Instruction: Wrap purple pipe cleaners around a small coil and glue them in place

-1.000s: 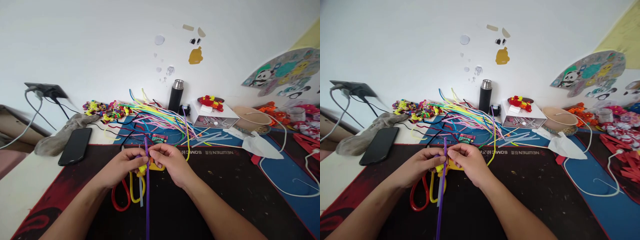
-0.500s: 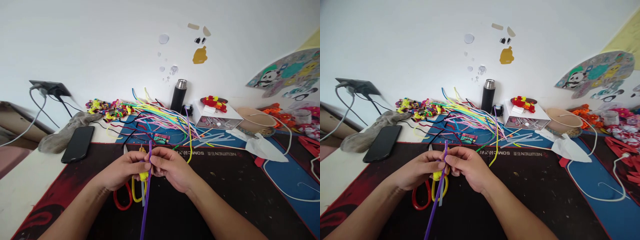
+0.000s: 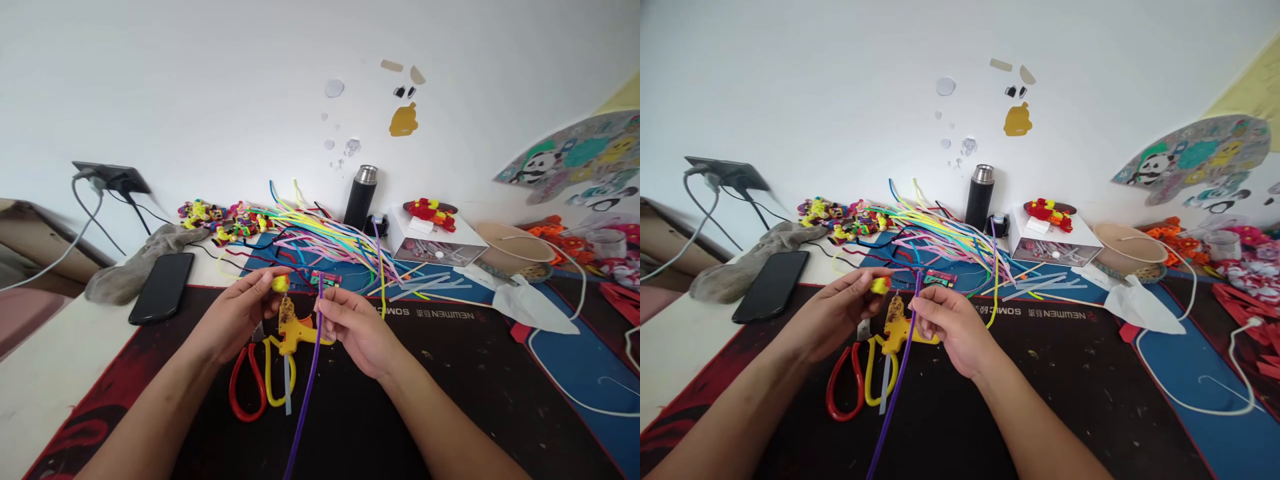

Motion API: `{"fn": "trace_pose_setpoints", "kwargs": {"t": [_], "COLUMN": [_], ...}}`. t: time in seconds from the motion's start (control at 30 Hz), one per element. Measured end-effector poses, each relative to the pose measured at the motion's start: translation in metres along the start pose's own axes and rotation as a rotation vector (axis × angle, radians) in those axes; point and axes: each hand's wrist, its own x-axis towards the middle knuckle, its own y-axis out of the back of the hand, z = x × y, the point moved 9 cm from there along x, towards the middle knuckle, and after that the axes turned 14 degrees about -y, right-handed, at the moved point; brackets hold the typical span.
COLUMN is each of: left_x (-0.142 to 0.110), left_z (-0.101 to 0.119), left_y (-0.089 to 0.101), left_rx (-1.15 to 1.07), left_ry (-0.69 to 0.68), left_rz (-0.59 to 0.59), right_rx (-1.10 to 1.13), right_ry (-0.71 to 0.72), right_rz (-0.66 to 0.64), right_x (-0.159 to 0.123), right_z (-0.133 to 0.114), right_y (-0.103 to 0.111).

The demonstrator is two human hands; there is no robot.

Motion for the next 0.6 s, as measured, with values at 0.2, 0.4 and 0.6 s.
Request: {"fn": "trace_pose_setpoints", "kwargs": {"t": [0.2,0.4,0.6], "left_x": [0.0,-0.003,-0.006], "left_z": [-0.006,0.016,0.012], "left_y": [0.002,-0.007,-0.016], "left_rx": [0.027,0.51,0.505], "left_ry": [0.014,-0.269,-0.243], "left_rz": [0.002,-0.099,-0.174], "right_rx": [-0.086,-0.183,-0.314], "right_ry": [0.025,0.089,0.102], "right_rz": [0.041,0.102,0.094], "right_x": [0.0,-0.001,-0.001], "right_z": [-0.001,-0.005,-0.003], "right_y": [0.0,0.006,0.0]}}
